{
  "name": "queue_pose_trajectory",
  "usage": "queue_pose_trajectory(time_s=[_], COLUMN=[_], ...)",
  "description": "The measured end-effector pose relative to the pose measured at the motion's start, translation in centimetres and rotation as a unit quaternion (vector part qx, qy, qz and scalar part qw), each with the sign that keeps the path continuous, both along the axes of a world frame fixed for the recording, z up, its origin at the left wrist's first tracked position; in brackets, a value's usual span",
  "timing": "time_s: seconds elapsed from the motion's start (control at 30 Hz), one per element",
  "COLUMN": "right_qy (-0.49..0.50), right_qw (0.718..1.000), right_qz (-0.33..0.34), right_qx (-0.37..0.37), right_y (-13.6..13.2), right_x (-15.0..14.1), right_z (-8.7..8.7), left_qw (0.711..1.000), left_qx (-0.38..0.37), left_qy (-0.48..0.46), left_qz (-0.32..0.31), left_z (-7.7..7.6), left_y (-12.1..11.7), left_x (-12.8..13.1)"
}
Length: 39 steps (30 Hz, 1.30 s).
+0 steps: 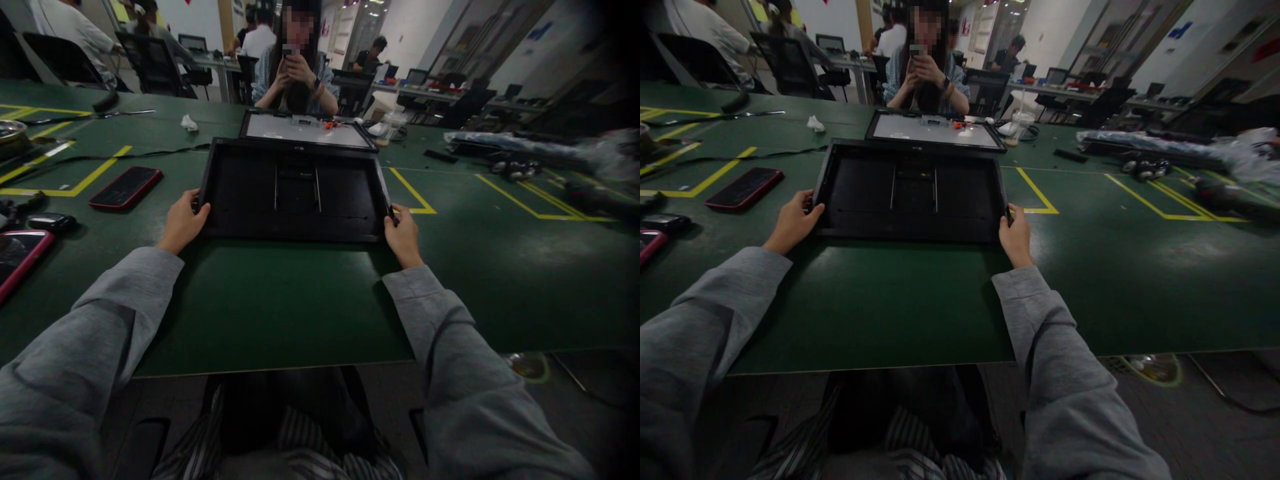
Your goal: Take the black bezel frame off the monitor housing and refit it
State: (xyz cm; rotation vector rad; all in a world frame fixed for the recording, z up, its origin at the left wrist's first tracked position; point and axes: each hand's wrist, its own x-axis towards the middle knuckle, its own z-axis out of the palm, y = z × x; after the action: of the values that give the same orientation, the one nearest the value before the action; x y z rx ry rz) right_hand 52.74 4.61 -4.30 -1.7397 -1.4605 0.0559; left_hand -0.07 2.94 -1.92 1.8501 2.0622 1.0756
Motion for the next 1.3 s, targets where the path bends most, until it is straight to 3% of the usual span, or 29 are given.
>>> queue_pose_trajectory(time_s=[0.87,1.3], right_qy=[-0.003,-0.004], right_qw=[0.999,1.000], right_qz=[0.000,0.012], right_qx=[-0.042,-0.027], right_y=[-0.01,0.05], right_x=[-0.04,0.15], right_z=[0.12,-0.07], left_qw=[1.000,1.000], left_qx=[-0.012,-0.003], left_qy=[0.019,0.009], left_qz=[0.002,-0.005], left_z=[-0.05,-0.11], left_y=[0.14,0.13], left_x=[-0.19,-0.25])
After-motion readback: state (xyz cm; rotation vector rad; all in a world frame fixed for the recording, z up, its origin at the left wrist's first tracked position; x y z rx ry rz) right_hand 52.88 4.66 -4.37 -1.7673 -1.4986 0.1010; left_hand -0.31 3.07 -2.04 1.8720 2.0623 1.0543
